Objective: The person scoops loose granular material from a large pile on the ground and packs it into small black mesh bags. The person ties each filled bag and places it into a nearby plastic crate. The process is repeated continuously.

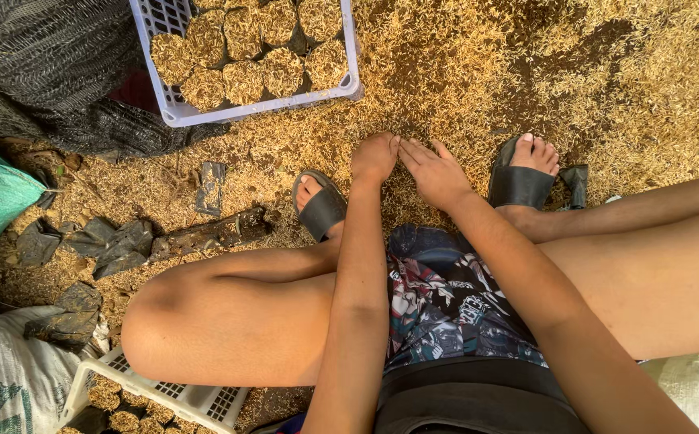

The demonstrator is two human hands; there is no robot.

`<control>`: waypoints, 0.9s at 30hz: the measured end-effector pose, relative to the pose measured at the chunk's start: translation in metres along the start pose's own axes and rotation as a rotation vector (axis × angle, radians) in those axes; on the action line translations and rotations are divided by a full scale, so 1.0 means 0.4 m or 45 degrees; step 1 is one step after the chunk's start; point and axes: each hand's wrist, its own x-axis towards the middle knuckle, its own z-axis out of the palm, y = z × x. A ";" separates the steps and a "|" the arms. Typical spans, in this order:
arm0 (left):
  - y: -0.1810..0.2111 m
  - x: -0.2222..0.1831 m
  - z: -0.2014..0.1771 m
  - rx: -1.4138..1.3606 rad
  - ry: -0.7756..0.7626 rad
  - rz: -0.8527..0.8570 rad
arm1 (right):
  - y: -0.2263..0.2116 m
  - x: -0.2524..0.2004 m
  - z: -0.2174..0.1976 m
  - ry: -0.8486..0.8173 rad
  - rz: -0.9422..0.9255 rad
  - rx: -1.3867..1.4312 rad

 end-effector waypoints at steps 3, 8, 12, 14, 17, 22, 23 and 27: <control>-0.023 -0.011 0.033 0.095 0.099 0.102 | 0.004 0.005 0.021 -0.052 -0.075 -0.147; -0.048 -0.053 0.071 0.116 0.282 0.182 | -0.052 0.028 0.042 -0.243 -0.139 -0.489; -0.038 -0.060 0.047 0.182 0.151 0.091 | -0.090 0.064 0.027 -0.512 -0.120 -0.610; -0.042 -0.041 0.027 0.187 0.016 -0.009 | -0.068 0.072 0.021 -0.466 -0.129 -0.502; -0.057 -0.006 0.043 0.026 -0.017 -0.196 | 0.041 0.047 0.032 0.088 -0.374 -0.015; -0.097 -0.023 0.062 -0.345 0.092 -0.244 | 0.133 0.030 0.077 0.323 0.041 0.997; -0.087 -0.028 0.055 -0.344 0.070 -0.233 | 0.137 0.035 0.078 0.499 0.001 0.966; -0.033 -0.053 0.006 -0.264 -0.266 -0.342 | 0.089 0.066 0.086 0.372 -0.096 0.748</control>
